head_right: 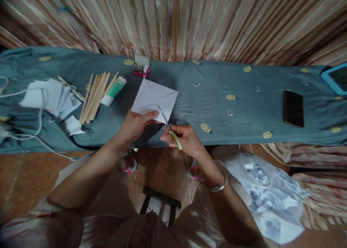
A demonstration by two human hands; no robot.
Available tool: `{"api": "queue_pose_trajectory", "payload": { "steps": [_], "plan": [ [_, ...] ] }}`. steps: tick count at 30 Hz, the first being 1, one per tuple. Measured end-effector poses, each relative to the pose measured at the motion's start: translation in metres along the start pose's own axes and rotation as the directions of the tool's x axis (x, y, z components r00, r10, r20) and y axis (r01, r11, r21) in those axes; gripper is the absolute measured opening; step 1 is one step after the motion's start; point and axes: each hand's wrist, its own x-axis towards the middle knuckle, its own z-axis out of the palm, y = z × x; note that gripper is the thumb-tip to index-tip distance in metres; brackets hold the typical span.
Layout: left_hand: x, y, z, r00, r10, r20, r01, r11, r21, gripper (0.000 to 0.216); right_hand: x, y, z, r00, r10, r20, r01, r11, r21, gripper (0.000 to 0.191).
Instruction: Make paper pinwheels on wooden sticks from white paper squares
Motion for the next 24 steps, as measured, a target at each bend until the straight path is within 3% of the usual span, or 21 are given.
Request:
{"api": "queue_pose_trajectory", "payload": {
  "steps": [8,14,21,24],
  "plan": [
    [0.0,0.001,0.001,1.0,-0.003,-0.008,0.003,0.999,-0.034,0.027,0.001,0.007,-0.001,1.0,0.024,0.0,-0.024,1.0,-0.001,0.04],
    [0.002,0.005,0.0,1.0,-0.019,-0.005,0.019,0.997,-0.073,0.032,-0.004,0.011,-0.006,0.992,0.118,0.042,-0.117,0.993,-0.014,0.041],
    [0.009,0.009,-0.006,1.0,0.021,-0.023,-0.023,0.996,-0.088,0.029,-0.014,0.018,-0.031,0.996,0.083,-0.019,-0.085,0.966,-0.243,0.043],
    [0.009,0.005,-0.006,1.0,-0.01,-0.021,0.008,0.998,-0.063,0.03,-0.015,0.018,-0.047,0.989,-0.054,-0.138,-0.01,0.906,-0.424,0.046]
  ]
}}
